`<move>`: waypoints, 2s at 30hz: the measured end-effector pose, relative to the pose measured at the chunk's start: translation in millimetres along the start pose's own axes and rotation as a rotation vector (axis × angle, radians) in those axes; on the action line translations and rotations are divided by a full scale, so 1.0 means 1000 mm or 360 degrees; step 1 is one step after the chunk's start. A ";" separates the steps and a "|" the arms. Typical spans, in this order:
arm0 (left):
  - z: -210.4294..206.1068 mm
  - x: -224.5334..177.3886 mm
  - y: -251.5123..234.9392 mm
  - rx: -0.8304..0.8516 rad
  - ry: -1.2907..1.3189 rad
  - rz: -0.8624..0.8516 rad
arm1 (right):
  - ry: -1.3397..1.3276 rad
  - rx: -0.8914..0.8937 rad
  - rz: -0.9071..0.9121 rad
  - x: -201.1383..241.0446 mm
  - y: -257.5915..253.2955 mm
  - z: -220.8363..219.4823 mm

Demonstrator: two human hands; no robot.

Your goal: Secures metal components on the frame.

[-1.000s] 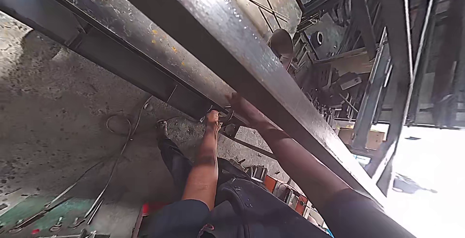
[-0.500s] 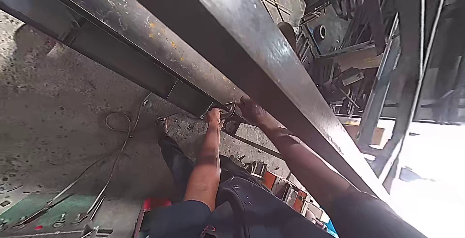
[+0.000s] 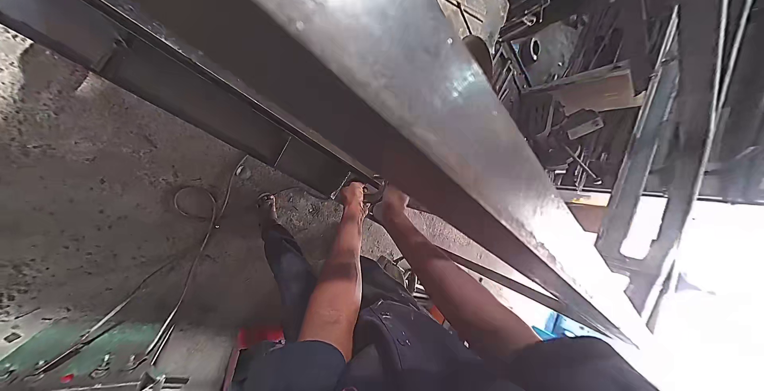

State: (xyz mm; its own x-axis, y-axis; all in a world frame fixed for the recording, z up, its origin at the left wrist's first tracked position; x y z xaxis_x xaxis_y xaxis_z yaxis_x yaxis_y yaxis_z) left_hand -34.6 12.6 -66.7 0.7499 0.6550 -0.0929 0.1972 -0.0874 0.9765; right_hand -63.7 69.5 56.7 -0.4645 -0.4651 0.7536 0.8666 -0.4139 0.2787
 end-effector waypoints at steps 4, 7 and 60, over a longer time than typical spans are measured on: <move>0.005 0.001 0.003 0.0061 -0.0068 0.0089 | 0.0234 0.0168 -0.0103 0.006 0.002 0.001; 0.005 0.003 -0.002 0.0124 -0.0016 0.0061 | 0.1082 0.0719 0.0604 0.046 0.003 0.040; -0.002 -0.018 0.039 0.0784 -0.1157 -0.2226 | 0.1676 0.0515 0.1279 0.047 -0.017 0.048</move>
State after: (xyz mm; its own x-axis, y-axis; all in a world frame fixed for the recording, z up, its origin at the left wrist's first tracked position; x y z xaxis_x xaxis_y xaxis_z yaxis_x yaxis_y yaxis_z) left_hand -42.2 -1.0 -26.4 -0.0779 -0.0282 -0.9966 0.9942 -0.0767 -0.0755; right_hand -91.4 92.3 115.5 0.3920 -0.9199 0.0062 0.8972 0.3838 0.2182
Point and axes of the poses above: each hand's wrist, its own y-axis away from the middle knuckle, its own z-axis out of the back of the hand, x = y × z, the point moved 5 cm from there along -y, towards the middle knuckle, and after that the axes turned 5 degrees about z, right-handed, at the moved point
